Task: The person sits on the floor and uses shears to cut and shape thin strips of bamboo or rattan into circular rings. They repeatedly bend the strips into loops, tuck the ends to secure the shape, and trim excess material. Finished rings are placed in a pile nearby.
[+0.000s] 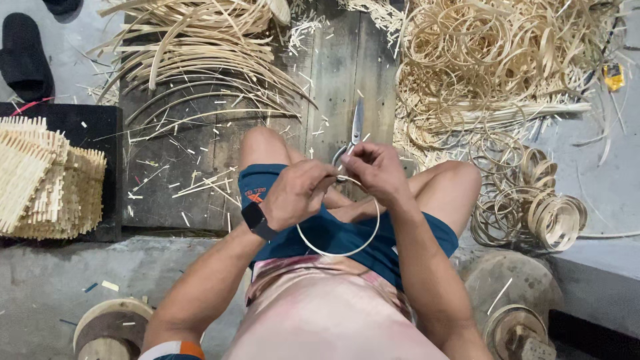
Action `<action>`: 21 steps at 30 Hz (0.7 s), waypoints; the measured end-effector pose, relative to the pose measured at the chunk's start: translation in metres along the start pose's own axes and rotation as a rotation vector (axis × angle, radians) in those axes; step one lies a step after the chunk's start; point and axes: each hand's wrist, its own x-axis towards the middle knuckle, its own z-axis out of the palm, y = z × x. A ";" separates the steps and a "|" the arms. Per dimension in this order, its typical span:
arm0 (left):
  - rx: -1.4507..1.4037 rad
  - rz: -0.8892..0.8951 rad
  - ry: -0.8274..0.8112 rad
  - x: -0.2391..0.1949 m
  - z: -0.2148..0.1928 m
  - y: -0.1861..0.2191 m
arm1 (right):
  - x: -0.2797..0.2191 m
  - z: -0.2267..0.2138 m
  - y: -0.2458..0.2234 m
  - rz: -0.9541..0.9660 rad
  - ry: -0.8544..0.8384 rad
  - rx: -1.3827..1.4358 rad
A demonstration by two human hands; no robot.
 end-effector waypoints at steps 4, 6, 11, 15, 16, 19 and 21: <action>-0.520 -0.446 0.024 -0.003 0.010 -0.022 | -0.008 -0.014 0.009 -0.111 -0.048 0.031; -0.809 -0.626 0.035 -0.005 0.015 -0.035 | -0.016 -0.015 0.016 -0.108 -0.251 0.185; -1.061 -0.699 0.066 -0.014 0.031 -0.047 | -0.024 -0.005 0.033 -0.164 -0.287 0.428; -1.176 -0.767 0.121 -0.012 0.042 -0.043 | -0.024 0.007 0.034 -0.404 0.002 0.013; -1.168 -0.793 0.133 -0.011 0.043 -0.041 | -0.025 0.011 0.033 -0.374 0.028 0.044; -1.174 -0.840 0.124 -0.012 0.045 -0.037 | -0.032 0.021 0.029 -0.343 0.140 0.057; -1.195 -0.861 0.110 -0.009 0.045 -0.034 | -0.035 0.026 0.023 -0.406 0.260 -0.040</action>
